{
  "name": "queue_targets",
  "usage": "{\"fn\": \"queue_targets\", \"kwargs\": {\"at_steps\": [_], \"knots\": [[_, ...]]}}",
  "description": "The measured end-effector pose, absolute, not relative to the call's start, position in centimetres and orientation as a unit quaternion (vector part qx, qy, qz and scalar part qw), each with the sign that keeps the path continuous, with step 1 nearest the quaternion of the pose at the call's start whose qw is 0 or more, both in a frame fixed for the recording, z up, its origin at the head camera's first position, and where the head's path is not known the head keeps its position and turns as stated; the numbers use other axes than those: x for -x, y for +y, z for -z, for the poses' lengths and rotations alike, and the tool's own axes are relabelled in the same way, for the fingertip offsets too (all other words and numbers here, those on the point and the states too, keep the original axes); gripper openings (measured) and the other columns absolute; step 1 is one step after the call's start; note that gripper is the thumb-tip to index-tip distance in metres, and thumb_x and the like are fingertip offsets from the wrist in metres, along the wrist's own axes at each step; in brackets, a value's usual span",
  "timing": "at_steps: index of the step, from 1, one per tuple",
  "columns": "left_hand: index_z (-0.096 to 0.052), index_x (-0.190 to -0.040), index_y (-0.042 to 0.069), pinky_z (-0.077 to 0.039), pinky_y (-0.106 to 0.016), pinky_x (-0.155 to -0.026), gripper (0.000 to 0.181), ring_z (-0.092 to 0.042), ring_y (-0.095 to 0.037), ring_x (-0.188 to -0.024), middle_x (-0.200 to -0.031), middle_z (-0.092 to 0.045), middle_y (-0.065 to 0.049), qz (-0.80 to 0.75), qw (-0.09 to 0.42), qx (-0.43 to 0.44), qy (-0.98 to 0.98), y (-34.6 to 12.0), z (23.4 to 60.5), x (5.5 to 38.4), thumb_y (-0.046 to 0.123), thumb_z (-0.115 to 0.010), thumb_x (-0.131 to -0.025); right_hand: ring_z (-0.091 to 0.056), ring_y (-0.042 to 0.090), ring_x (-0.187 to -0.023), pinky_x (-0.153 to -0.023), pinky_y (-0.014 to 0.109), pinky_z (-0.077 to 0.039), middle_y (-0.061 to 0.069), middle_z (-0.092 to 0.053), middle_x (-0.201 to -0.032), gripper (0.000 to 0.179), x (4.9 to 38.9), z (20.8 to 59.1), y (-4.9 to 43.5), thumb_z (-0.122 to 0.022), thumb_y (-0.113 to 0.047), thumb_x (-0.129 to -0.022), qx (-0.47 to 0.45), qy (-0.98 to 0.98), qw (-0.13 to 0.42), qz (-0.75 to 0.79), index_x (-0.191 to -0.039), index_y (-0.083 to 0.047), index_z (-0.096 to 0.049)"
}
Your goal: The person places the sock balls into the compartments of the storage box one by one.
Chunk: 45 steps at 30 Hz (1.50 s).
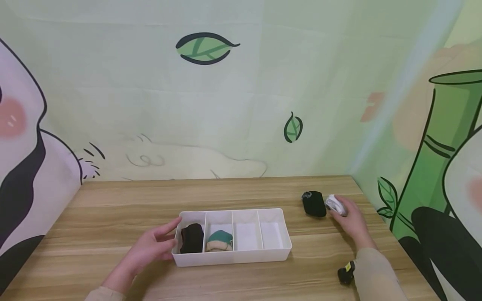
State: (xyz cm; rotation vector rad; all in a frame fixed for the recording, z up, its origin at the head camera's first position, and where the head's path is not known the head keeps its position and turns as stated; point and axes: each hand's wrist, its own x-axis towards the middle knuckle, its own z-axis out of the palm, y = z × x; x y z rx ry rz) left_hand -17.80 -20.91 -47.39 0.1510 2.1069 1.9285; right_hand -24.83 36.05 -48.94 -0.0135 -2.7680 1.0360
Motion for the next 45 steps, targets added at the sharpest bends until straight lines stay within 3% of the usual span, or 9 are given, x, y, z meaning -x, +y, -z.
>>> {"fn": "queue_targets", "kwargs": {"at_steps": [22, 34, 45], "knots": [[-0.037, -0.151, 0.004, -0.059, -0.044, -0.083, 0.067, -0.051, -0.042, -0.125, -0.154, -0.029, -0.030, -0.666, 0.136, -0.051, 0.732, -20.9, 47.1, 17.8, -0.002, -0.062, -0.089, -0.029, 0.048, -0.138, -0.115, 0.059, -0.024, 0.033, -0.031, -0.151, 0.053, 23.6, 48.4, 35.7, -0.054, -0.011, -0.100, 0.090, -0.905, 0.055, -0.411, -0.148, 0.003, -0.037], [-0.037, -0.151, 0.005, -0.060, -0.044, -0.082, 0.067, -0.052, -0.043, -0.124, -0.152, -0.030, -0.031, -0.660, 0.136, -0.047, 0.738, -20.9, 47.2, 17.8, -0.002, -0.062, -0.089, -0.030, 0.046, -0.138, -0.116, 0.056, -0.025, 0.032, -0.035, -0.150, 0.049, 22.2, 48.2, 35.4, -0.055, -0.011, -0.101, 0.091, -0.900, 0.062, -0.421, -0.145, 0.006, -0.041], [-0.033, -0.152, 0.004, -0.058, -0.045, -0.084, 0.068, -0.054, -0.040, -0.121, -0.152, -0.027, -0.034, -0.672, 0.151, -0.064, 0.722, -21.0, 47.4, 17.9, -0.001, -0.061, -0.091, -0.028, 0.043, -0.141, -0.117, 0.055, -0.024, 0.028, -0.034, -0.152, 0.053, 21.3, 47.6, 35.0, -0.055, -0.024, -0.102, 0.110, -0.894, 0.055, -0.431, -0.148, 0.000, -0.042]]}}
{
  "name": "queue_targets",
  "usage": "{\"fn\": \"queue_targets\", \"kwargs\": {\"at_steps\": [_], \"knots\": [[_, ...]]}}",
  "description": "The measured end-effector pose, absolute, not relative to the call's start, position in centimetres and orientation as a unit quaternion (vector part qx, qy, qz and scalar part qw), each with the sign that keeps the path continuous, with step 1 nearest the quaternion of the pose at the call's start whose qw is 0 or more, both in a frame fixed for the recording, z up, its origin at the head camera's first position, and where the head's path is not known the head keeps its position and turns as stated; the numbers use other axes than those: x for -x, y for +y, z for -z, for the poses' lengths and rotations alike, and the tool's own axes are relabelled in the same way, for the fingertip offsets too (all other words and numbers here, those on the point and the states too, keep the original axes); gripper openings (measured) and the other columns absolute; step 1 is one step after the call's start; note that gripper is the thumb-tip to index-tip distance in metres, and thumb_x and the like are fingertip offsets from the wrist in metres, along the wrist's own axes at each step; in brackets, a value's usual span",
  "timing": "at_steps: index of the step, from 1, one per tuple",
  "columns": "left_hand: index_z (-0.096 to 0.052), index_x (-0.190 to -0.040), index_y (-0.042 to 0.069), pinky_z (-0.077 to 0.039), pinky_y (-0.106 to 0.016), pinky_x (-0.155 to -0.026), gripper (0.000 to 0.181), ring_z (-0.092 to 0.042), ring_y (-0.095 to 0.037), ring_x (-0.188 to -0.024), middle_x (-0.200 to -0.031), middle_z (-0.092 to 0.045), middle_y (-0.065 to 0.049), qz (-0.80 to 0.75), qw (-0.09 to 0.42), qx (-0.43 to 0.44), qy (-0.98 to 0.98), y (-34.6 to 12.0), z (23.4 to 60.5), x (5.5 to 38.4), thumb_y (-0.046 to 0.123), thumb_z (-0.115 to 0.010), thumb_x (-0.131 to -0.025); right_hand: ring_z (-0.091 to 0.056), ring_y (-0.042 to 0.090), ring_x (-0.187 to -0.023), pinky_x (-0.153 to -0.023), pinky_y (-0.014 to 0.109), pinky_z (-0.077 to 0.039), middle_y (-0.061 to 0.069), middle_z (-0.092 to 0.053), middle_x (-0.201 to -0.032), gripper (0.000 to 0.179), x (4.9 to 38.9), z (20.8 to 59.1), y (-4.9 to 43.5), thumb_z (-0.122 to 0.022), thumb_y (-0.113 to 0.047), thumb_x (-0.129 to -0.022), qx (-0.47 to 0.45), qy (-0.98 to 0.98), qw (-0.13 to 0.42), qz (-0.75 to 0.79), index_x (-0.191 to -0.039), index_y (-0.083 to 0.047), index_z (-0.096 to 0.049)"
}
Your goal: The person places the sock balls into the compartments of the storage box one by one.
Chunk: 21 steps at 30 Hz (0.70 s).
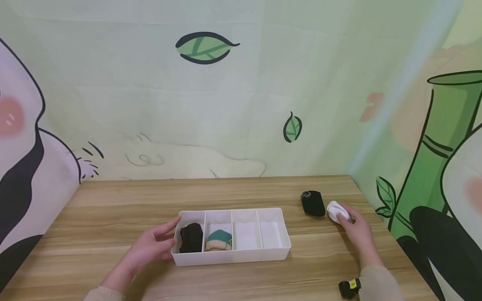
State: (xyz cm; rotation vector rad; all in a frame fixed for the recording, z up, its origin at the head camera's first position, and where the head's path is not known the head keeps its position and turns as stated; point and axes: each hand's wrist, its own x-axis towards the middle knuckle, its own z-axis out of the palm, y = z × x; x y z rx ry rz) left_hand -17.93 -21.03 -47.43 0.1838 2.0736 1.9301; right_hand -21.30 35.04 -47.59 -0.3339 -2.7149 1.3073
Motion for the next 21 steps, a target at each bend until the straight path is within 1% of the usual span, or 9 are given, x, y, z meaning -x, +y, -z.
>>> {"fn": "queue_targets", "kwargs": {"at_steps": [5, 13, 16, 19, 21], "knots": [[-0.033, -0.152, 0.004, -0.058, -0.045, -0.085, 0.068, -0.053, -0.039, -0.122, -0.153, -0.027, -0.033, -0.673, 0.151, -0.063, 0.721, -21.0, 47.4, 17.9, -0.001, -0.061, -0.090, -0.032, 0.043, -0.139, -0.115, 0.053, -0.029, 0.029, -0.037, -0.151, 0.054, 21.0, 47.3, 34.8, -0.055, -0.027, -0.102, 0.106, -0.894, 0.066, -0.431, -0.147, 0.001, -0.043], [-0.035, -0.151, 0.004, -0.059, -0.045, -0.083, 0.067, -0.052, -0.040, -0.123, -0.153, -0.026, -0.033, -0.668, 0.144, -0.058, 0.728, -20.9, 47.3, 17.8, -0.001, -0.061, -0.090, -0.040, 0.038, -0.133, -0.108, 0.049, -0.039, 0.028, -0.040, -0.149, 0.053, 20.0, 46.1, 33.8, -0.054, -0.026, -0.102, 0.115, -0.886, 0.087, -0.440, -0.147, 0.000, -0.044], [-0.036, -0.151, 0.004, -0.059, -0.044, -0.082, 0.067, -0.052, -0.039, -0.123, -0.153, -0.028, -0.032, -0.666, 0.140, -0.051, 0.731, -20.8, 47.3, 17.8, -0.002, -0.061, -0.089, -0.044, 0.036, -0.129, -0.099, 0.033, -0.044, 0.026, -0.042, -0.148, 0.053, 19.6, 45.6, 33.4, -0.055, -0.028, -0.102, 0.121, -0.887, 0.087, -0.438, -0.147, -0.002, -0.045], [-0.038, -0.151, 0.004, -0.060, -0.044, -0.082, 0.067, -0.053, -0.039, -0.123, -0.153, -0.029, -0.031, -0.664, 0.137, -0.047, 0.734, -20.8, 47.3, 17.7, -0.001, -0.062, -0.089, -0.048, 0.033, -0.124, -0.085, 0.015, -0.042, 0.025, -0.045, -0.146, 0.053, 19.2, 45.2, 32.9, -0.057, -0.030, -0.101, 0.119, -0.887, 0.099, -0.436, -0.146, -0.004, -0.047], [-0.037, -0.151, 0.004, -0.060, -0.044, -0.082, 0.067, -0.052, -0.039, -0.123, -0.153, -0.029, -0.031, -0.663, 0.137, -0.048, 0.734, -20.8, 47.3, 17.8, -0.001, -0.062, -0.089, -0.051, 0.031, -0.119, -0.077, 0.009, -0.040, 0.024, -0.048, -0.144, 0.051, 19.0, 45.0, 32.6, -0.058, -0.029, -0.101, 0.113, -0.885, 0.114, -0.437, -0.145, -0.004, -0.050]]}}
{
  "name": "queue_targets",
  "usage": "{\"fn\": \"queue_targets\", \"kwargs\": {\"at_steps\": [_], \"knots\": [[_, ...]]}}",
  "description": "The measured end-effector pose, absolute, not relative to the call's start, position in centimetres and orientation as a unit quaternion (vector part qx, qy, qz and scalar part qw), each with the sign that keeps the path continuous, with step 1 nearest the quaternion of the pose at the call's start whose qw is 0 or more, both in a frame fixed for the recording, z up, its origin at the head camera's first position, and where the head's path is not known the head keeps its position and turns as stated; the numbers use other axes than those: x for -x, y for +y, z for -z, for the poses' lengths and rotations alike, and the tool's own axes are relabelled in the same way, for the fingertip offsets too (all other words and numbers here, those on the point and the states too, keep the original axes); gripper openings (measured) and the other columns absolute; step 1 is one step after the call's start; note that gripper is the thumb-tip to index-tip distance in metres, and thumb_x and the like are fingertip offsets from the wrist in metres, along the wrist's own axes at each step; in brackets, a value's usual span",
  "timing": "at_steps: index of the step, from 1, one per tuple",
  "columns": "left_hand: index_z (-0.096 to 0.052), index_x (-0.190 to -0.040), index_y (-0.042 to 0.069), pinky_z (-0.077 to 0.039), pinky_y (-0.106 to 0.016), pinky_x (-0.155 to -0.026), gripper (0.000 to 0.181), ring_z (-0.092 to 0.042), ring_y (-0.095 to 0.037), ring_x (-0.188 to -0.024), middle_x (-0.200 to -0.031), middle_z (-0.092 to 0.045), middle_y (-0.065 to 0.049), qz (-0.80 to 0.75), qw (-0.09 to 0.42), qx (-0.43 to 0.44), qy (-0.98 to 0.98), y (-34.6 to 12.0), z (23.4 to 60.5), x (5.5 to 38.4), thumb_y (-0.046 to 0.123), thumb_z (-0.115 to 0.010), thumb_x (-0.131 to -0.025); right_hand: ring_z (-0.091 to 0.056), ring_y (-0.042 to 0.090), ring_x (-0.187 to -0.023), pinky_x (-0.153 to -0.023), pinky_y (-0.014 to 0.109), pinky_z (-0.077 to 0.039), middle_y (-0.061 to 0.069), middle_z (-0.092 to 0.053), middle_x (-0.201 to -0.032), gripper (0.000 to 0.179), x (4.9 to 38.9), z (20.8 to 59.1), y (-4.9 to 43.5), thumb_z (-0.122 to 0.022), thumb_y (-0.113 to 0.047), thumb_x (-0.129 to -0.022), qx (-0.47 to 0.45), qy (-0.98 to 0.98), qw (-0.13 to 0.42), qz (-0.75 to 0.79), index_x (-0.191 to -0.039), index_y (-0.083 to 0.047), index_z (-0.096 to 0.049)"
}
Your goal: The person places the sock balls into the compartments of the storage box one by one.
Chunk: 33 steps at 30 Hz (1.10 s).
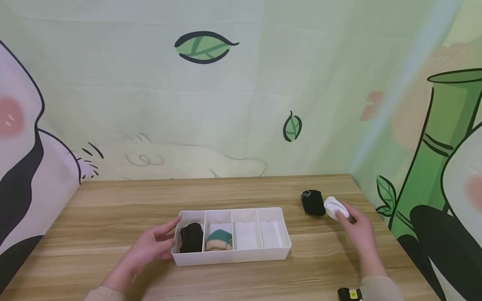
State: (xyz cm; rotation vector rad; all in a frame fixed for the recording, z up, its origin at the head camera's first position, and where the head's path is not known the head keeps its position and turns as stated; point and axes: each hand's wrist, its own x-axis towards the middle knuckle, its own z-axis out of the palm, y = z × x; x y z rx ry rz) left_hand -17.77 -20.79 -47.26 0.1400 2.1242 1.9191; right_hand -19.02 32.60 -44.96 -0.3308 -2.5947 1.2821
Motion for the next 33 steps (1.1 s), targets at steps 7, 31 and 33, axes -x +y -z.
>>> {"fn": "queue_targets", "kwargs": {"at_steps": [7, 31, 33], "knots": [[-0.037, -0.151, 0.004, -0.059, -0.044, -0.082, 0.067, -0.051, -0.040, -0.124, -0.153, -0.028, -0.031, -0.665, 0.139, -0.050, 0.732, -20.8, 47.4, 17.9, -0.001, -0.062, -0.089, -0.052, 0.025, -0.104, -0.073, 0.005, -0.040, 0.024, -0.057, -0.133, 0.045, 18.6, 44.8, 31.6, -0.063, -0.021, -0.098, 0.087, -0.883, 0.167, -0.429, -0.138, -0.003, -0.057], [-0.038, -0.151, 0.007, -0.059, -0.044, -0.083, 0.067, -0.051, -0.041, -0.125, -0.154, -0.029, -0.029, -0.665, 0.139, -0.041, 0.733, -20.8, 47.4, 17.8, -0.001, -0.062, -0.089, -0.058, 0.030, -0.107, -0.080, -0.001, -0.042, 0.021, -0.064, -0.122, 0.039, 18.0, 45.2, 25.5, -0.073, 0.000, -0.086, -0.030, -0.868, 0.234, -0.437, -0.125, 0.002, -0.067], [-0.038, -0.151, 0.007, -0.059, -0.044, -0.083, 0.067, -0.051, -0.041, -0.125, -0.154, -0.029, -0.029, -0.666, 0.139, -0.043, 0.732, -20.9, 47.4, 17.8, -0.001, -0.062, -0.089, -0.059, 0.031, -0.108, -0.081, 0.000, -0.042, 0.020, -0.064, -0.122, 0.039, 18.0, 45.2, 25.0, -0.074, 0.002, -0.085, -0.039, -0.864, 0.239, -0.442, -0.124, 0.002, -0.068]]}}
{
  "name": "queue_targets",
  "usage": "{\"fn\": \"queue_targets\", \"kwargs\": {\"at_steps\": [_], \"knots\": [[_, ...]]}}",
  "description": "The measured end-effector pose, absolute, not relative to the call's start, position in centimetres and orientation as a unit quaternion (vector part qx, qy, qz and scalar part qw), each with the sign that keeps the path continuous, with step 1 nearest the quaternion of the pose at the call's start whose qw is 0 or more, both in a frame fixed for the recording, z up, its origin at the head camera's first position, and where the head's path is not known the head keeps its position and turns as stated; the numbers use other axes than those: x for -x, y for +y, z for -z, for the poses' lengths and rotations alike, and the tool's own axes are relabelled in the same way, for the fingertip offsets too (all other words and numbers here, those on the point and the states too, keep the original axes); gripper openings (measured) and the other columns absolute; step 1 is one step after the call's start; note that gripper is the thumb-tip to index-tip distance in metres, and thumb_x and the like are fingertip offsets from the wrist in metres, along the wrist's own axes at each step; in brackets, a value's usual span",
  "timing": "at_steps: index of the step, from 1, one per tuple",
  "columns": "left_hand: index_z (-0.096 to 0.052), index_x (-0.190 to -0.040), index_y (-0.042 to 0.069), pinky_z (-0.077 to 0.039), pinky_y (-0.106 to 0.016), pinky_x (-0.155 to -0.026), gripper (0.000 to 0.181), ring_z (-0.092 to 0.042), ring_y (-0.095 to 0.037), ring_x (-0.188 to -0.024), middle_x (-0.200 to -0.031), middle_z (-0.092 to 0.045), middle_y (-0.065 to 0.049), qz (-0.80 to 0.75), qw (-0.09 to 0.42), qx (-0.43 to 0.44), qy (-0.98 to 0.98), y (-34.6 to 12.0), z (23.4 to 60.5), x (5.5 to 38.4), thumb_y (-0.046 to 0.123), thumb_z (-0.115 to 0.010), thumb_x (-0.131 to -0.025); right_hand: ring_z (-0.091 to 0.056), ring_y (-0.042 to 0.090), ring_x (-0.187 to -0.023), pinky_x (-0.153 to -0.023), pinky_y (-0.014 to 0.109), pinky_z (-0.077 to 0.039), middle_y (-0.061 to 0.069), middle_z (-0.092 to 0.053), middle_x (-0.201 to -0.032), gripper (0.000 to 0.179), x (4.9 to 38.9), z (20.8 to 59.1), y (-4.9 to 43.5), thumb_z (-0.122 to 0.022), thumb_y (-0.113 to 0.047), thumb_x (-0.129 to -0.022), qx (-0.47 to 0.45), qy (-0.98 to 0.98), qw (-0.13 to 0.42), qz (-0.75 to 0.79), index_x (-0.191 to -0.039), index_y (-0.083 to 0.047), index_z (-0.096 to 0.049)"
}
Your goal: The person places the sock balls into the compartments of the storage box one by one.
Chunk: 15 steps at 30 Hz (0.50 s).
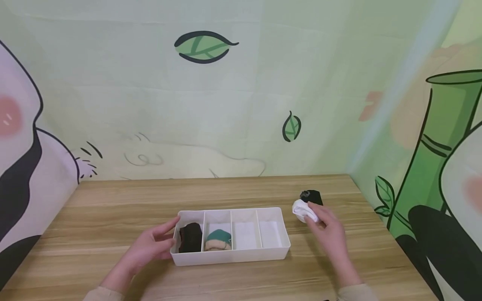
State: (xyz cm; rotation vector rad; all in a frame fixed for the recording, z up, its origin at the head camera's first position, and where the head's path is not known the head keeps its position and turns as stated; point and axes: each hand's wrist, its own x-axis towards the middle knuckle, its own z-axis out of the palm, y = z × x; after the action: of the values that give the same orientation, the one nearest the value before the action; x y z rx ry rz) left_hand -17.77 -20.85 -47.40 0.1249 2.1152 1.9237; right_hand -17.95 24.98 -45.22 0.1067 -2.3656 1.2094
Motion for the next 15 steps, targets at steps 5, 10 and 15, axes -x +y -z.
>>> {"fn": "queue_targets", "kwargs": {"at_steps": [5, 10, 15], "knots": [[-0.037, -0.151, 0.006, -0.059, -0.044, -0.083, 0.068, -0.051, -0.041, -0.125, -0.153, -0.030, -0.029, -0.667, 0.141, -0.046, 0.730, -20.9, 47.3, 17.8, -0.001, -0.062, -0.089, -0.061, 0.034, -0.107, -0.084, 0.002, -0.044, 0.021, -0.064, -0.122, 0.039, 17.8, 45.3, 23.7, -0.074, 0.005, -0.084, -0.070, -0.855, 0.246, -0.450, -0.122, 0.004, -0.068], [-0.037, -0.151, 0.006, -0.059, -0.043, -0.083, 0.068, -0.052, -0.041, -0.125, -0.152, -0.032, -0.030, -0.665, 0.139, -0.044, 0.733, -20.8, 47.3, 17.8, -0.001, -0.062, -0.089, -0.060, 0.033, -0.107, -0.087, 0.005, -0.046, 0.020, -0.064, -0.121, 0.039, 17.7, 45.6, 22.5, -0.075, 0.007, -0.081, -0.091, -0.846, 0.250, -0.461, -0.120, 0.005, -0.069], [-0.036, -0.151, 0.005, -0.059, -0.044, -0.083, 0.068, -0.053, -0.041, -0.123, -0.151, -0.032, -0.032, -0.666, 0.140, -0.049, 0.731, -20.7, 47.2, 17.7, -0.002, -0.062, -0.088, -0.061, 0.033, -0.108, -0.090, 0.007, -0.046, 0.019, -0.064, -0.121, 0.040, 17.6, 45.6, 21.2, -0.077, 0.008, -0.080, -0.120, -0.839, 0.260, -0.463, -0.119, 0.004, -0.069]]}}
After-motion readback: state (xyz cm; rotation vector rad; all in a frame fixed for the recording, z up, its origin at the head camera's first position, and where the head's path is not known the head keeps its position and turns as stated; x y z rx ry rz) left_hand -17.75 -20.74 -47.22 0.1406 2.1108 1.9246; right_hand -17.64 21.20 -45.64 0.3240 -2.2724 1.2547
